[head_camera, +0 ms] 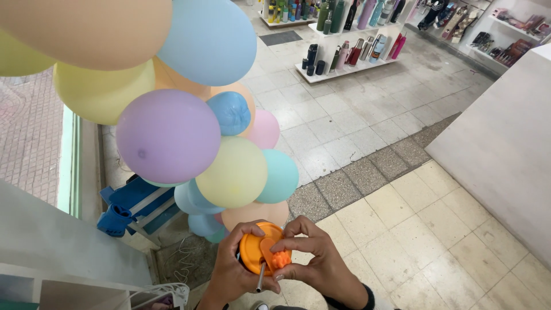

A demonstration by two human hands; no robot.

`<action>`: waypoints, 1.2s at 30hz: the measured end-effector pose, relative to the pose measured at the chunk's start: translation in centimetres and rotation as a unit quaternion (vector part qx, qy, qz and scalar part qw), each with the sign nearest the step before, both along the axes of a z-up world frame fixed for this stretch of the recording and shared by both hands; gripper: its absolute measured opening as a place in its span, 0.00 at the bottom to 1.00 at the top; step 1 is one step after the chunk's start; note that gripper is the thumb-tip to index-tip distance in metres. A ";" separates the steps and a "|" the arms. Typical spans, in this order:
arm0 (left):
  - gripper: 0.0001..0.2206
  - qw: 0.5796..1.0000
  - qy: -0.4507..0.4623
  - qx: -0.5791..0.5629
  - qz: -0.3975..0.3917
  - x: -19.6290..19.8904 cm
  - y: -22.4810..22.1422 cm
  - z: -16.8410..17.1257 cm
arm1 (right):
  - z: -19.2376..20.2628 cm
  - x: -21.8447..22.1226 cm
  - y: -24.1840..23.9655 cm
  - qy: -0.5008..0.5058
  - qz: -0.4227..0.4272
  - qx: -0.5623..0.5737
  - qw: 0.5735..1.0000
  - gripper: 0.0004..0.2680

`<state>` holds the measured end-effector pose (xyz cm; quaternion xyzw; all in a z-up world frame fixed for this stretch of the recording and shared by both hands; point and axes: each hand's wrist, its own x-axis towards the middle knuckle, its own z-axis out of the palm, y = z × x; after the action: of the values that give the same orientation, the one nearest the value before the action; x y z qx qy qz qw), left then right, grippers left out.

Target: Assemble a small water bottle by inserting a metal straw and securing the lid.

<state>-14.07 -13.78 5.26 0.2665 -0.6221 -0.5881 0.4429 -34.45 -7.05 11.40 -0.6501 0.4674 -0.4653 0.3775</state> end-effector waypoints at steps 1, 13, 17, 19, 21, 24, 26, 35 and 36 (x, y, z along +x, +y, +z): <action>0.42 0.999 0.021 -0.002 -0.024 -0.2 -0.3 -0.4 | 0.0 -0.2 0.0 0.004 0.005 -0.031 1.000 0.16; 0.49 0.997 -0.046 -0.056 -0.005 -1.5 -0.4 -0.6 | 0.4 -0.8 0.3 0.088 0.063 -0.010 0.994 0.38; 0.43 0.978 -0.162 -0.113 0.074 -2.2 0.4 0.7 | -1.1 0.7 -0.9 0.078 0.009 -0.031 0.996 0.39; 0.38 0.950 -0.154 -0.239 0.130 -2.4 0.3 1.2 | -1.0 0.9 -2.0 0.080 -0.045 -0.061 0.994 0.37; 0.40 0.947 -0.158 -0.240 0.142 -2.3 0.2 1.7 | -0.2 1.4 -2.1 0.075 -0.049 -0.055 0.994 0.37; 0.43 0.939 -0.176 -0.247 0.160 -2.0 -0.1 1.7 | 0.4 1.8 -2.2 0.076 -0.053 -0.075 0.993 0.37; 0.44 0.933 -0.194 -0.257 0.161 -1.8 -0.2 1.4 | 0.6 1.8 -2.4 0.079 -0.058 -0.102 0.990 0.37; 0.49 0.948 -0.140 -0.268 0.098 -1.5 -0.9 2.7 | 1.9 -0.5 -2.4 0.105 -0.015 -0.153 0.983 0.30; 0.48 0.972 -0.109 -0.208 0.028 -1.2 -1.2 2.8 | 2.2 -0.5 -2.4 0.111 0.015 -0.161 0.980 0.29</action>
<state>-15.28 -14.95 8.01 0.2483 -0.7675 -0.4011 0.4341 -34.96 -9.44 13.65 -0.7572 0.4153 -0.4535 0.2201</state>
